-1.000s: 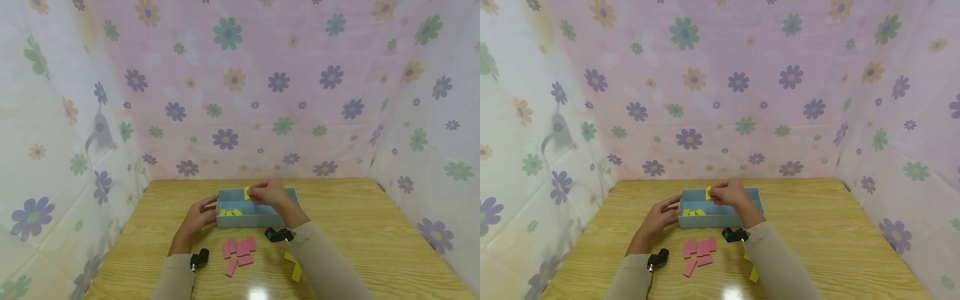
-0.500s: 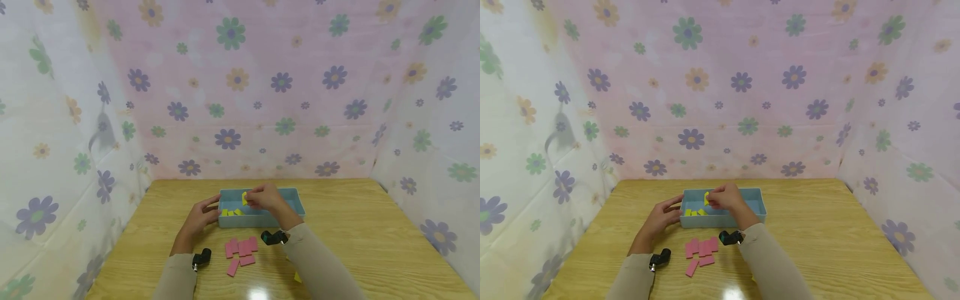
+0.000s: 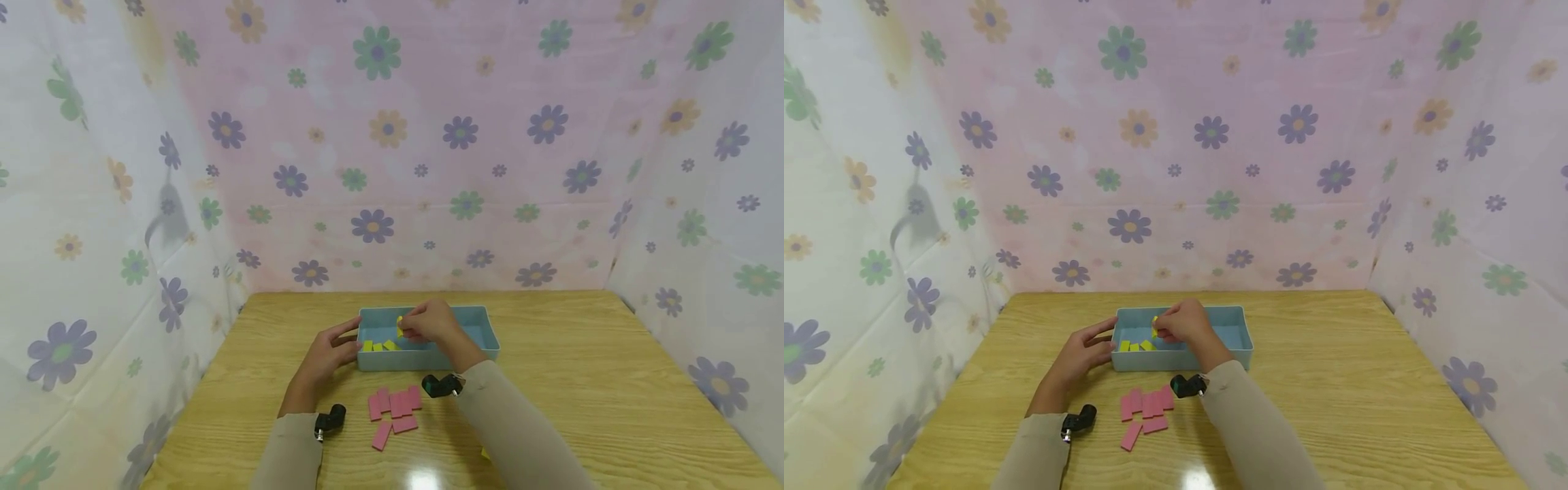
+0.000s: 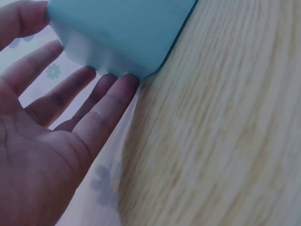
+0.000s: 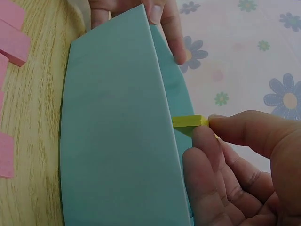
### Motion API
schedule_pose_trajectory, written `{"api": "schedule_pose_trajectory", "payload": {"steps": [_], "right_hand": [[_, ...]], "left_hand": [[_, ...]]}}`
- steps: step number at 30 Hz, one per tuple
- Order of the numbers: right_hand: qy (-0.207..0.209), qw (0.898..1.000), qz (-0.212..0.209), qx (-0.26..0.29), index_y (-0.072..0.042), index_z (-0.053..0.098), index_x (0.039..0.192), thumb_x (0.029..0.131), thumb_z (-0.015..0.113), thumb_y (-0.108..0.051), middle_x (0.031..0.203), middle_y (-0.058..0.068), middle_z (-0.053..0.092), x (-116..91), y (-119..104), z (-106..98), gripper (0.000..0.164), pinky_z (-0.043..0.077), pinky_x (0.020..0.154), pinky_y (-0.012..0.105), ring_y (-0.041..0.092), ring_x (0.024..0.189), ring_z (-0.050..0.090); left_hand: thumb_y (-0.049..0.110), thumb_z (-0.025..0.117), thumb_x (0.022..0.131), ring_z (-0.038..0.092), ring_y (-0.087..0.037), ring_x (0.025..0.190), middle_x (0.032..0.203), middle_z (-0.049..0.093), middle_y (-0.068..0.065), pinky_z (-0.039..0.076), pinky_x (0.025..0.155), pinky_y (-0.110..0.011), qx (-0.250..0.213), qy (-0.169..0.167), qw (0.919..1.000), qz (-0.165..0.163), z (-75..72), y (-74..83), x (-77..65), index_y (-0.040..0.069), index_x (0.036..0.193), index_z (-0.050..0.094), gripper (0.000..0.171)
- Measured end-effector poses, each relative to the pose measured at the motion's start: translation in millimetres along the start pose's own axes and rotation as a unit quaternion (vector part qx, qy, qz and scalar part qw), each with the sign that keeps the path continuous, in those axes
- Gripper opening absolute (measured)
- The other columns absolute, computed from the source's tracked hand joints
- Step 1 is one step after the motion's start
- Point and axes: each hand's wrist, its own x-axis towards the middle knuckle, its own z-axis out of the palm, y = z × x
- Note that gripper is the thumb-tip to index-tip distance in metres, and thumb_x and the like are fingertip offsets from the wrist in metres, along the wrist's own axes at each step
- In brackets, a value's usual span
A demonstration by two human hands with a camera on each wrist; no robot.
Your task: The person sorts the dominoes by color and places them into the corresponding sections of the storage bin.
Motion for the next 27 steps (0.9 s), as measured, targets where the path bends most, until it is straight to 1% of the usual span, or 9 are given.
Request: {"api": "schedule_pose_trajectory", "payload": {"steps": [3,7,11,15,18,23,27], "right_hand": [[0.002,1.0,-0.001,-0.021,-0.005,0.08,0.094,0.087,0.084,-0.019,0.089,0.011,0.079,-0.9,-1.7,0.9,0.016,0.064,0.082,0.045,0.033,0.09,0.077],[0.006,0.999,-0.004,-0.036,-0.005,0.081,0.091,0.086,0.084,-0.017,0.085,0.011,0.078,-0.6,-2.6,2.3,0.014,0.064,0.08,0.044,0.033,0.088,0.077],[0.009,0.999,-0.001,-0.035,-0.004,0.081,0.091,0.086,0.084,-0.016,0.084,0.011,0.078,-0.4,-3.7,2.5,0.014,0.064,0.08,0.045,0.032,0.086,0.077],[0.009,0.999,0.001,-0.032,-0.003,0.081,0.092,0.086,0.085,-0.016,0.084,0.011,0.078,-0.3,-4.6,1.7,0.015,0.064,0.08,0.045,0.027,0.08,0.077],[0.006,1.0,0.0,-0.026,-0.003,0.081,0.093,0.086,0.084,-0.016,0.084,0.01,0.079,0.2,-3.6,0.9,0.015,0.064,0.08,0.044,0.024,0.078,0.077],[-0.005,1.0,-0.005,-0.015,-0.003,0.081,0.095,0.088,0.083,-0.016,0.089,0.011,0.079,2.4,-0.7,-1.1,0.015,0.065,0.078,0.041,0.024,0.08,0.077],[-0.014,1.0,-0.003,-0.007,-0.003,0.081,0.096,0.09,0.082,-0.014,0.095,0.014,0.079,4.0,0.8,-2.8,0.013,0.064,0.079,0.041,0.03,0.087,0.078]], "left_hand": [[0.01,0.065,0.101,0.048,-0.04,0.144,0.161,0.043,-0.018,0.058,0.1,-0.04,0.001,-0.003,1.0,0.0,-0.6,0.6,-0.7,0.013,0.157,0.047,0.058],[0.009,0.064,0.101,0.049,-0.04,0.144,0.161,0.043,-0.02,0.058,0.1,-0.04,-0.001,-0.004,1.0,-0.001,-1.0,0.6,-1.3,0.013,0.157,0.046,0.059],[0.01,0.065,0.102,0.05,-0.038,0.142,0.159,0.045,-0.019,0.058,0.099,-0.037,-0.006,-0.004,1.0,0.0,-0.9,-0.4,0.0,0.015,0.157,0.047,0.059],[0.01,0.065,0.102,0.051,-0.039,0.141,0.157,0.047,-0.021,0.058,0.098,-0.036,-0.011,-0.009,0.9999,0.001,-1.2,-0.6,0.4,0.015,0.158,0.046,0.059],[0.009,0.064,0.102,0.05,-0.04,0.142,0.159,0.045,-0.022,0.058,0.099,-0.036,-0.012,-0.014,0.9998,0.003,-1.5,0.3,-0.1,0.013,0.159,0.044,0.06],[0.009,0.064,0.102,0.047,-0.04,0.144,0.162,0.042,-0.018,0.057,0.1,-0.037,-0.016,-0.018,0.9997,0.0,-1.9,1.4,-0.7,0.013,0.159,0.042,0.061],[0.008,0.064,0.102,0.047,-0.04,0.145,0.163,0.041,-0.016,0.057,0.1,-0.038,-0.018,-0.017,0.9997,0.0,-1.6,1.7,-0.8,0.013,0.159,0.043,0.061]]}}
